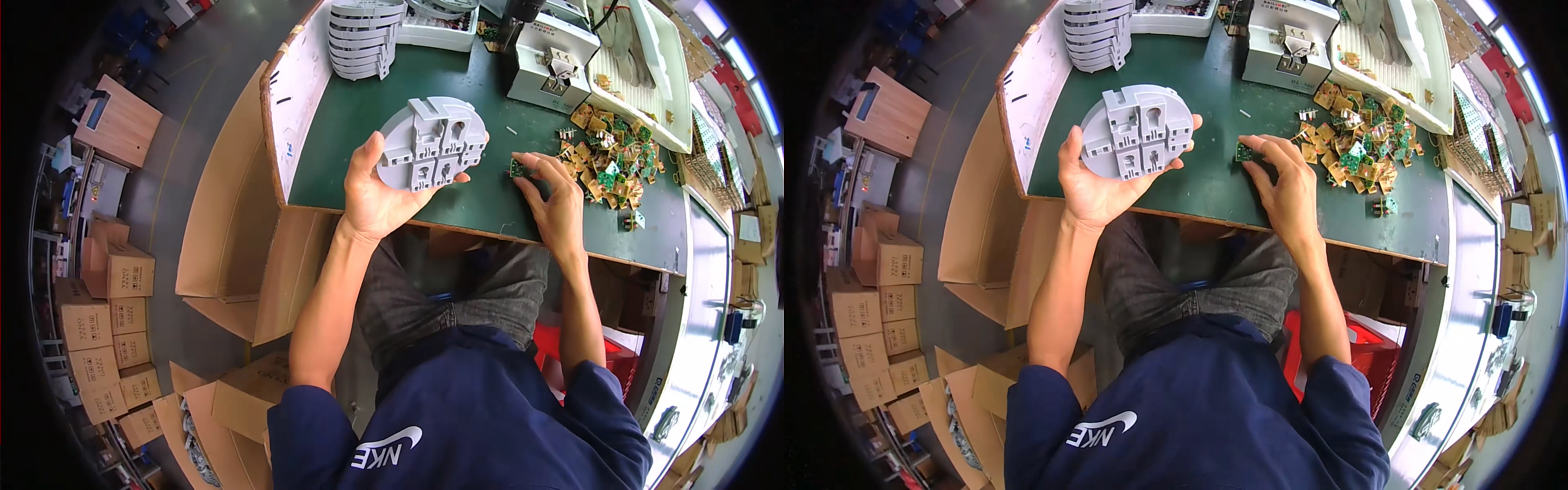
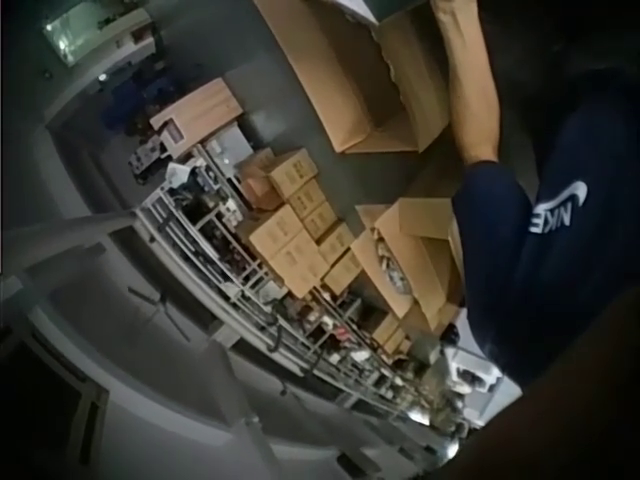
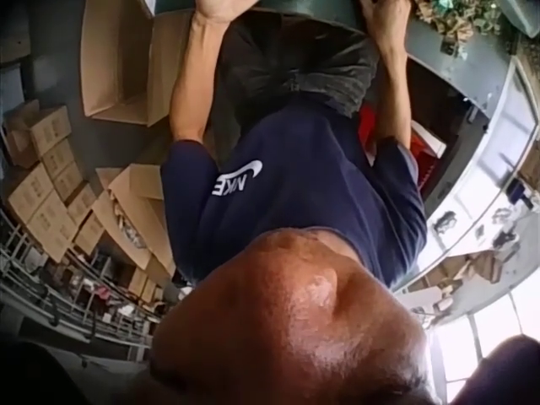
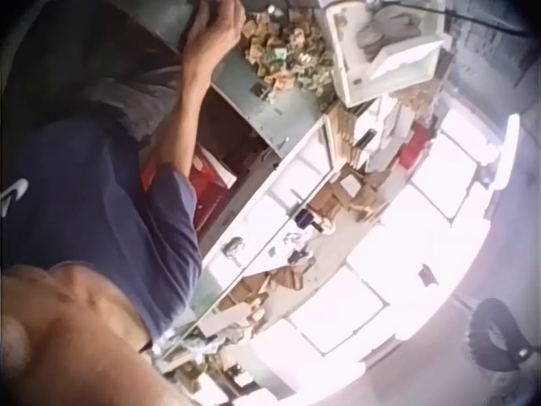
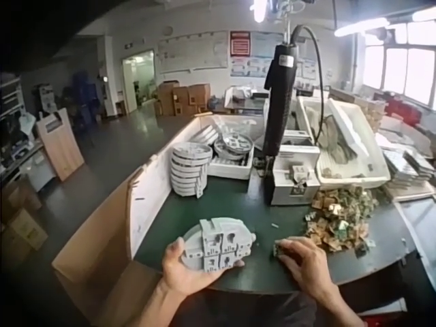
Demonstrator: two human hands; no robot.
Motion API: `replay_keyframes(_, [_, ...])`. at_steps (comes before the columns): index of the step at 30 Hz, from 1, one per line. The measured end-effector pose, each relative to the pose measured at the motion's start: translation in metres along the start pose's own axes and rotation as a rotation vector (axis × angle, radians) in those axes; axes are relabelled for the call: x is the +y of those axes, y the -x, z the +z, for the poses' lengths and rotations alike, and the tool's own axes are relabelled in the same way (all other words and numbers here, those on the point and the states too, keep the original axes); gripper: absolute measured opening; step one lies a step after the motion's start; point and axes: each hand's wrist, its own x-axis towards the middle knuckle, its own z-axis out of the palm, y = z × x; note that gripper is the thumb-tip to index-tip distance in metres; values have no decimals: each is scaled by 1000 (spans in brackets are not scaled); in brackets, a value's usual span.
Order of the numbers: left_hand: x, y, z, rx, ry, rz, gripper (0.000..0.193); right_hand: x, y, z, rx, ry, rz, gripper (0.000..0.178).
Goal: Manually assemble small electronic components onto a plastic base and secure them using an electric screwdriver.
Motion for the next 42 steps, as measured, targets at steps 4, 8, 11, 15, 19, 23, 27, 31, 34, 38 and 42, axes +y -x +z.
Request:
replay_keyframes(4, [0,2,-6,-16,-31,-2,83,-2,0,0,5,-18,32,35])
replay_keyframes(8, [0,4,-3,31,-115,-25,97,-1,1,0,4,-33,75,35])
replay_keyframes(11, [-1,3,-2,43,-167,-44,105,0,1,-2,1,-29,83,34])
replay_keyframes(15, [-6,1,-8,-29,-169,-54,98,2,0,-4,-3,-10,73,34])
replay_keyframes(19, [0,10,-17,-95,-195,-26,86,2,-1,-2,-3,-27,52,33])
replay_keyframes(23, [40,71,-15,71,-349,113,93,12,3,4,-19,-92,99,31])
replay_keyframes(27, [73,205,9,335,-80,511,93,30,9,0,-49,-221,118,31])
replay_keyframes(31, [68,388,27,535,230,1263,97,50,9,-5,-147,-194,97,34])
replay_keyframes(34, [58,543,31,970,-214,1662,95,47,8,1,-108,-207,111,34])
replay_keyframes(38, [41,681,27,1007,112,2063,99,47,5,-5,-84,-149,101,32])
replay_keyframes(42, [48,731,38,1111,308,1819,93,28,3,-4,-125,-55,57,31])
